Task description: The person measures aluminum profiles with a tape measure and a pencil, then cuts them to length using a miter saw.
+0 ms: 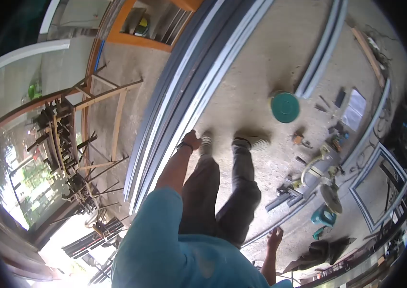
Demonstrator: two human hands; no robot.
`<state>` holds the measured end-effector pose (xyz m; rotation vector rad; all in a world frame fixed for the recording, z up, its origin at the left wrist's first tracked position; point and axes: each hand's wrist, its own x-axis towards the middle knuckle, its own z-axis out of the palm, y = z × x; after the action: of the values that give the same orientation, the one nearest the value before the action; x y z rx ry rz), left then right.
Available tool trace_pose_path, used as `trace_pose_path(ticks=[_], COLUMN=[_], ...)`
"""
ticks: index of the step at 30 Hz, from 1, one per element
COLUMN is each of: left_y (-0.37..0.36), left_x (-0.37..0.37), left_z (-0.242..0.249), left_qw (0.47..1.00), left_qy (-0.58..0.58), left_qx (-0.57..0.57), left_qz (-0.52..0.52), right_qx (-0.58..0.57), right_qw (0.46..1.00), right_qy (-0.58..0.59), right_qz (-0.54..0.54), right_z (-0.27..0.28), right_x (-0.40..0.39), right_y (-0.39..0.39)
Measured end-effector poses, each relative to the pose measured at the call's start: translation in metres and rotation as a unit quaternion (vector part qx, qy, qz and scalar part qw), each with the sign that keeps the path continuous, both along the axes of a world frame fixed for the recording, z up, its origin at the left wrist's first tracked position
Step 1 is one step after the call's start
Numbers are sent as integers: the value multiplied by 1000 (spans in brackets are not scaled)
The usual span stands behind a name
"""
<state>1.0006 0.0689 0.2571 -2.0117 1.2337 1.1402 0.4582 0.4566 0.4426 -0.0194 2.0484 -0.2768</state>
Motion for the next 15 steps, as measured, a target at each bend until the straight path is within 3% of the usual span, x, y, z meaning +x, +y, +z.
trace_pose_path(ticks=[2,6,8,9,10,13,15], left_y=[3,12,31,29,17,-8,-11], left_x=[28,114,183,197,221,253,288], left_z=[-25,-105,-178,-186,-195,-197,-223], left_qw=[999,991,972,954,955,941,952], left_qy=[3,-61,-117,-195,-203,-219,-214], left_qx=[-30,-85,-200,-226,-214,-244,-202], left_qz=[39,85,34,1,9,80,82], right_qx=[31,117,197,174,100,217,251], right_qw=[999,993,979,977,957,956,952], right_qy=[7,-5,-33,-51,-49,-15,11], right_qz=[39,6,30,116,266,195,172], right_z=[5,6,0,-10,-13,-17,-25], right_x=[39,101,121,114,115,129,138], right_y=[27,82,102,148,158,154,145])
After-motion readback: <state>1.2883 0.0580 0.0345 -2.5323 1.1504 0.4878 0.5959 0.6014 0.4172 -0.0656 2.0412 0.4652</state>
